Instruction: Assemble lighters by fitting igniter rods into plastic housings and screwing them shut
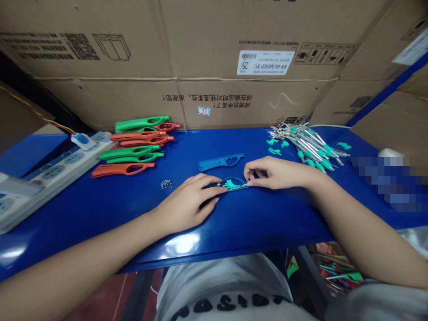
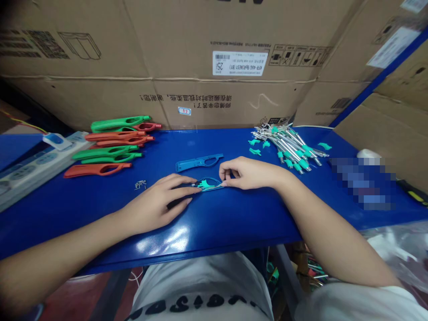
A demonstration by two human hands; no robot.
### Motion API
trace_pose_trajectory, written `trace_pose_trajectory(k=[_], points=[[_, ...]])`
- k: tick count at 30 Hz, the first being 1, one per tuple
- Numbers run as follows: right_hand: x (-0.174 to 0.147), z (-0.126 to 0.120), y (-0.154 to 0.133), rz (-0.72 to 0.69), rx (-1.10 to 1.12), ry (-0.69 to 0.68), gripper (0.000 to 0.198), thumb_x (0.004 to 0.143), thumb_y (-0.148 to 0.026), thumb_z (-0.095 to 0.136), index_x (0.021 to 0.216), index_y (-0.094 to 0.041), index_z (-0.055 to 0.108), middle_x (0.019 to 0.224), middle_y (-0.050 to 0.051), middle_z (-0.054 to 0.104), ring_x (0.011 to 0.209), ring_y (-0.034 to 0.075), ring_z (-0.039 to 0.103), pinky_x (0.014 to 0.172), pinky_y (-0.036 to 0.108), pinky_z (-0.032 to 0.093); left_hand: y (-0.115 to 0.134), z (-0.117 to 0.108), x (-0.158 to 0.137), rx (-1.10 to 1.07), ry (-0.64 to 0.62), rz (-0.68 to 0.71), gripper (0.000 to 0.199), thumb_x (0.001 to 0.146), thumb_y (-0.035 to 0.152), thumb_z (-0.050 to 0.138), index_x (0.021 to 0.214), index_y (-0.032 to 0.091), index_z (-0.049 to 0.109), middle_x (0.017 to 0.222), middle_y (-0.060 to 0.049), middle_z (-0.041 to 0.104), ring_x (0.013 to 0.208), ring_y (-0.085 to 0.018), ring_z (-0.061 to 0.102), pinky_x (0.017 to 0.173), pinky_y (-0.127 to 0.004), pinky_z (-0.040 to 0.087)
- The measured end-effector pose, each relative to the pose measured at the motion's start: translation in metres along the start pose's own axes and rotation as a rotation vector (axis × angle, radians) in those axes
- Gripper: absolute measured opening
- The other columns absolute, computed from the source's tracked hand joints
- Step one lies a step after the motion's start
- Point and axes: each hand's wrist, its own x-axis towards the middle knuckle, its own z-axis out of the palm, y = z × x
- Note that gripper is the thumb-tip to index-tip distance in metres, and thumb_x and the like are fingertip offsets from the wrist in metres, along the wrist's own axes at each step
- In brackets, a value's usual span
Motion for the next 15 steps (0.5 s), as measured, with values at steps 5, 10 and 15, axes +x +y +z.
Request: trace_pose_trajectory(k=[5, 10, 15], points=[[0.010, 0.010, 0.009, -0.166, -0.028, 0.269, 0.017, 0.096, -0.027, 0.055, 0.104, -0.019, 0.068, 0.099, 0.006, 0.067, 0.076, 0.015, 0.059, 0.070, 0.029, 0.049, -0.002, 0.001, 0.000, -0.019, 0.017, 0.016, 0.036, 0.100, 0.016, 0.048, 0.133, 0.023, 0.063, 0.134, -0.011, 0.061, 0.123, -0.025, 0.056, 0.106, -0.045, 0.047], [0.024, 0.023, 0.028, -0.204, -0.242, 0.466, 0.028, 0.096, -0.018, 0.051, 0.118, -0.023, 0.066, 0.127, 0.013, 0.056, 0.120, 0.027, 0.055, 0.104, 0.047, 0.046, -0.004, 0.002, 0.000, -0.003, -0.008, 0.022, 0.040, 0.100, 0.013, 0.045, 0.136, 0.023, 0.061, 0.138, -0.011, 0.060, 0.126, -0.025, 0.055, 0.107, -0.045, 0.046], [0.025, 0.021, 0.034, -0.190, -0.267, 0.480, 0.010, 0.092, -0.019, 0.058, 0.098, -0.020, 0.066, 0.127, 0.015, 0.055, 0.122, 0.030, 0.054, 0.107, 0.051, 0.044, -0.007, 0.003, -0.001, 0.041, -0.043, 0.020, 0.045, 0.099, 0.012, 0.044, 0.141, 0.024, 0.056, 0.145, -0.012, 0.057, 0.129, -0.028, 0.054, 0.108, -0.051, 0.045]])
